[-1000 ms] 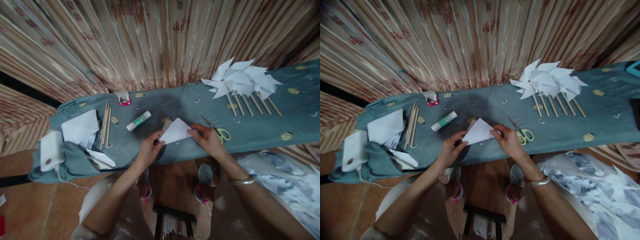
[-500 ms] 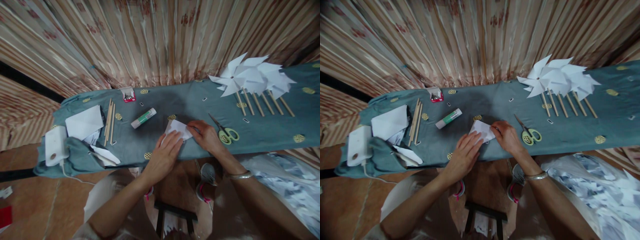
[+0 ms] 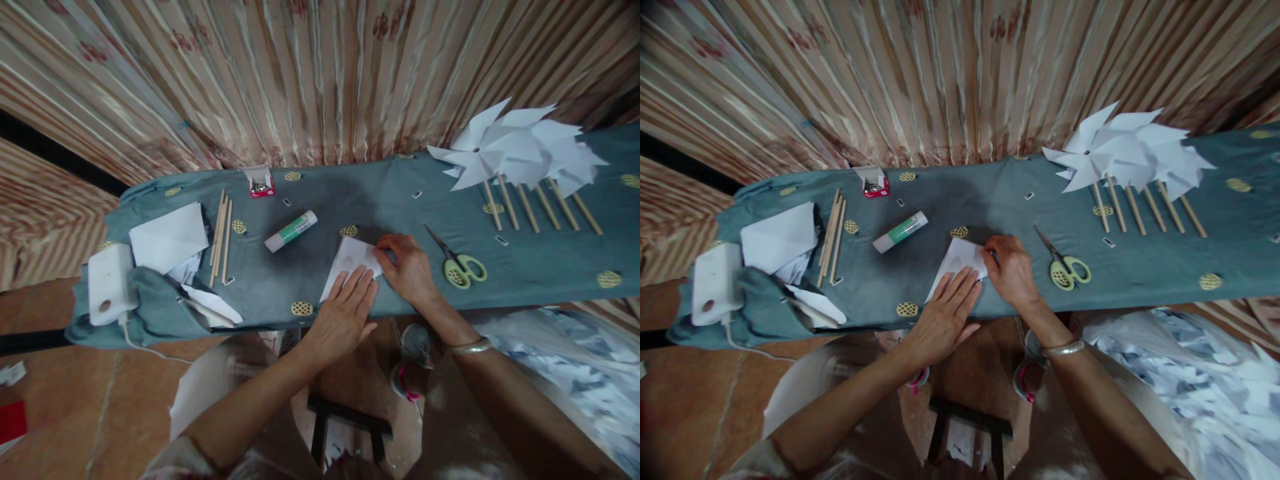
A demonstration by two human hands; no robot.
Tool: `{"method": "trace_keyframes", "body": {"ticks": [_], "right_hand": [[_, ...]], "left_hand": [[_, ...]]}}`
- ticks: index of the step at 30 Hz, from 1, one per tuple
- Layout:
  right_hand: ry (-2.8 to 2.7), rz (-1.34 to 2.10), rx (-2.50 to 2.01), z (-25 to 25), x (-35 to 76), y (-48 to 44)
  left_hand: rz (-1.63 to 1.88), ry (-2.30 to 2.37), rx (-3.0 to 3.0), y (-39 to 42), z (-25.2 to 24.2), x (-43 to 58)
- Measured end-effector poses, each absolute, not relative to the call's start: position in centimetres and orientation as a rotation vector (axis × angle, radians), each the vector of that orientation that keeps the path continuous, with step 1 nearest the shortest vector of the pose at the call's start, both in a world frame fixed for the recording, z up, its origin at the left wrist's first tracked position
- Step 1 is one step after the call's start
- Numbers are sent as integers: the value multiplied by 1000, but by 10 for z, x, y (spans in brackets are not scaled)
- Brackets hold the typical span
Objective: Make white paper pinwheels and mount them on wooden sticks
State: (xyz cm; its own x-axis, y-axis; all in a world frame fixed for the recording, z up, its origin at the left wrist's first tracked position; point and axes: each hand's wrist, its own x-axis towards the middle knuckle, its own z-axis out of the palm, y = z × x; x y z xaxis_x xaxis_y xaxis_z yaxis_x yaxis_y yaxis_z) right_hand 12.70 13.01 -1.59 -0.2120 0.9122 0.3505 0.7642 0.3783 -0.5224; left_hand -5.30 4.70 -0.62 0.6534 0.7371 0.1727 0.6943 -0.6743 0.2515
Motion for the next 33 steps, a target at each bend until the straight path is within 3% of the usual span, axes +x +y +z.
{"method": "trace_keyframes", "body": {"ticks": [33], "right_hand": [[-2032, 145, -1530, -21, 117, 125]], "left_hand": [[230, 1251, 2741, 51, -11, -53]]}}
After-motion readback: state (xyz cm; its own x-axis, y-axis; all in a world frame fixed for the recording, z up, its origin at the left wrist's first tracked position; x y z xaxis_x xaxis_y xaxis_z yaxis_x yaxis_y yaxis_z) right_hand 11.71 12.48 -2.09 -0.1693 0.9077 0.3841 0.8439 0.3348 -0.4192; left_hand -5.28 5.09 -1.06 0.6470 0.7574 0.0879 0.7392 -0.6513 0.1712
